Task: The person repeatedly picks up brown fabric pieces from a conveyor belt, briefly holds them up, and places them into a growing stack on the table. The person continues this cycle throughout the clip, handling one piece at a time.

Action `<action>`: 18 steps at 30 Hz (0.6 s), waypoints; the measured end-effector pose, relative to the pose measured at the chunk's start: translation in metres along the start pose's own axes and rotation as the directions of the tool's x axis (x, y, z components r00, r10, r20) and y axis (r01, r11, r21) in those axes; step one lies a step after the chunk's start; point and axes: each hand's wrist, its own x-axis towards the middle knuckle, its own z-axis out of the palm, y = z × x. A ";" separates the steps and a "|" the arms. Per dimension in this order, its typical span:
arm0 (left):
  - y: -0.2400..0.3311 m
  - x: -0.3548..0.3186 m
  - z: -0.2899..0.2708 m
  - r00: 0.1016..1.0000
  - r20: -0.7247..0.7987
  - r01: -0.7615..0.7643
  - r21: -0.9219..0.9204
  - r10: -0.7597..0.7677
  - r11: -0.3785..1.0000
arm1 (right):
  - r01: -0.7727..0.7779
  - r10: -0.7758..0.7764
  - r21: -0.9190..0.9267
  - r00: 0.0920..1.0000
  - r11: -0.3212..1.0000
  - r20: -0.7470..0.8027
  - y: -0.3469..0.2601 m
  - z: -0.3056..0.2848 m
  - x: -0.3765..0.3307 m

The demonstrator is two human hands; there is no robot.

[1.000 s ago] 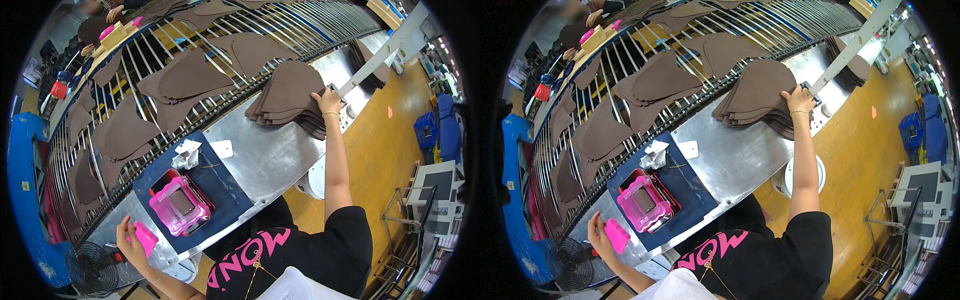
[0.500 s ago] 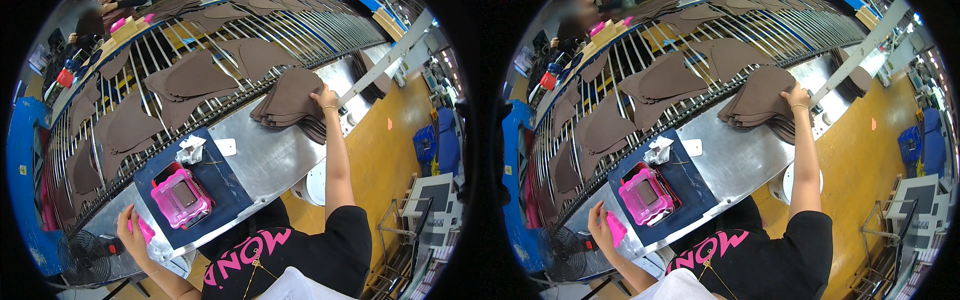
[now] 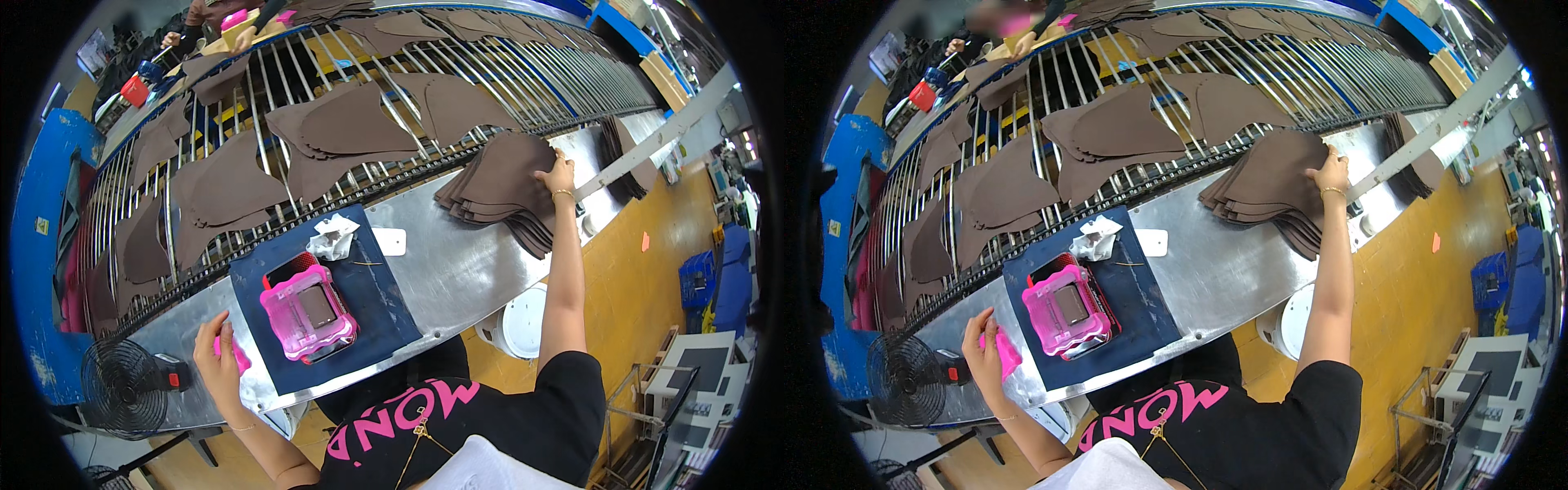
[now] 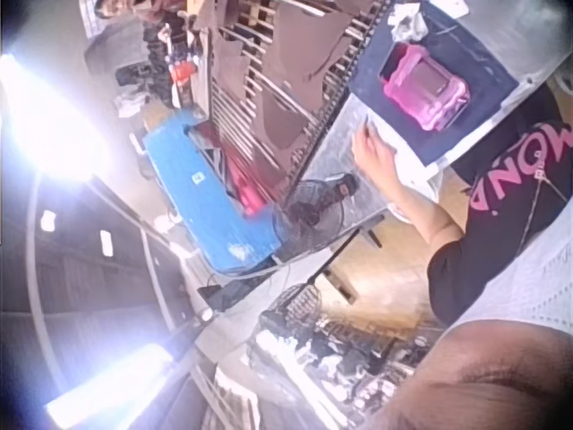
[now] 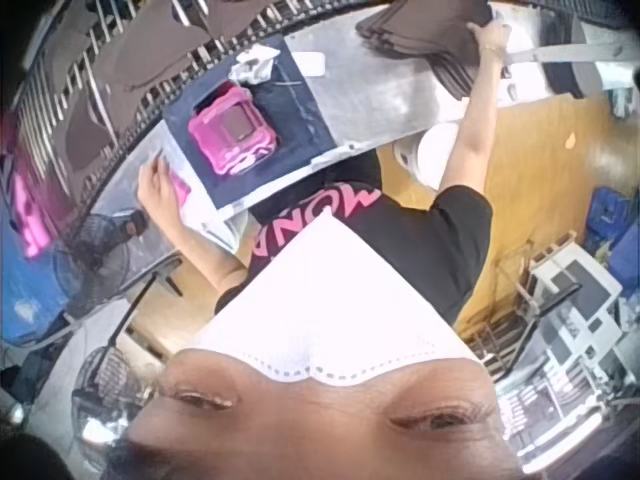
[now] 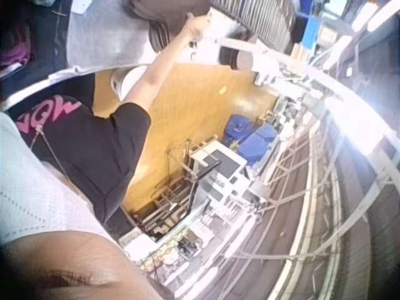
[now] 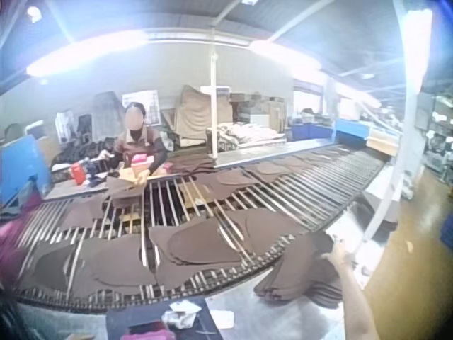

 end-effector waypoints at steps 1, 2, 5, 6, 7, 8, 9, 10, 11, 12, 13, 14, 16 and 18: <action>-0.001 0.000 -0.001 1.000 0.006 -0.022 0.022 0.022 1.000 | 0.044 -0.044 0.003 0.997 0.999 -0.058 0.001 -0.001 -0.002; 0.000 0.000 -0.002 1.000 -0.005 0.005 0.012 -0.005 1.000 | 0.084 -0.081 0.015 0.988 0.996 -0.130 0.003 -0.002 -0.007; 0.003 -0.002 -0.005 0.997 -0.037 0.065 -0.005 -0.065 0.998 | 0.133 -0.134 -0.064 0.991 0.989 -0.016 0.011 -0.018 -0.027; 0.002 -0.003 -0.004 0.997 -0.043 0.065 -0.004 -0.065 0.998 | 0.092 -0.081 -0.111 0.991 0.989 0.103 0.009 -0.033 -0.041; 0.001 -0.003 -0.004 0.997 -0.047 0.063 -0.007 -0.064 0.998 | 0.117 -0.111 -0.059 0.989 0.991 0.100 0.010 -0.043 -0.060; 0.000 -0.001 -0.002 0.997 -0.043 0.060 -0.016 -0.061 0.998 | 0.139 -0.137 -0.008 0.986 0.990 0.093 0.016 -0.051 -0.079; 0.000 0.000 0.000 0.998 -0.037 0.058 -0.029 -0.059 0.998 | 0.157 -0.161 0.055 0.984 0.986 0.071 0.031 -0.048 -0.091; -0.001 0.002 0.002 0.998 -0.032 0.055 -0.042 -0.057 0.998 | 0.177 -0.183 0.115 0.982 0.977 0.047 0.050 -0.040 -0.100; 0.000 0.004 0.004 0.998 -0.017 0.052 -0.034 -0.053 0.998 | 0.199 -0.206 0.178 0.978 0.964 0.025 0.061 -0.034 -0.106; 0.001 0.006 0.005 0.998 -0.007 0.055 -0.021 -0.055 0.998 | 0.110 -0.131 0.267 0.989 0.957 0.062 0.053 -0.037 -0.113; 0.004 0.007 0.005 0.998 0.001 0.062 -0.006 -0.062 0.998 | 0.019 -0.061 0.350 0.992 0.937 0.110 0.034 -0.049 -0.124; 0.008 0.009 0.004 0.999 -0.001 0.042 0.008 -0.042 0.999 | -0.077 0.008 0.423 0.987 0.903 0.162 0.018 -0.064 -0.129; 0.019 0.018 0.004 1.000 -0.002 -0.011 0.034 0.011 0.999 | -0.020 -0.039 0.491 0.993 0.871 0.109 0.003 -0.089 -0.131; 0.030 0.024 0.003 0.997 -0.049 -0.066 0.000 0.066 0.998 | 0.064 -0.150 0.675 0.986 0.735 0.070 -0.022 -0.118 -0.135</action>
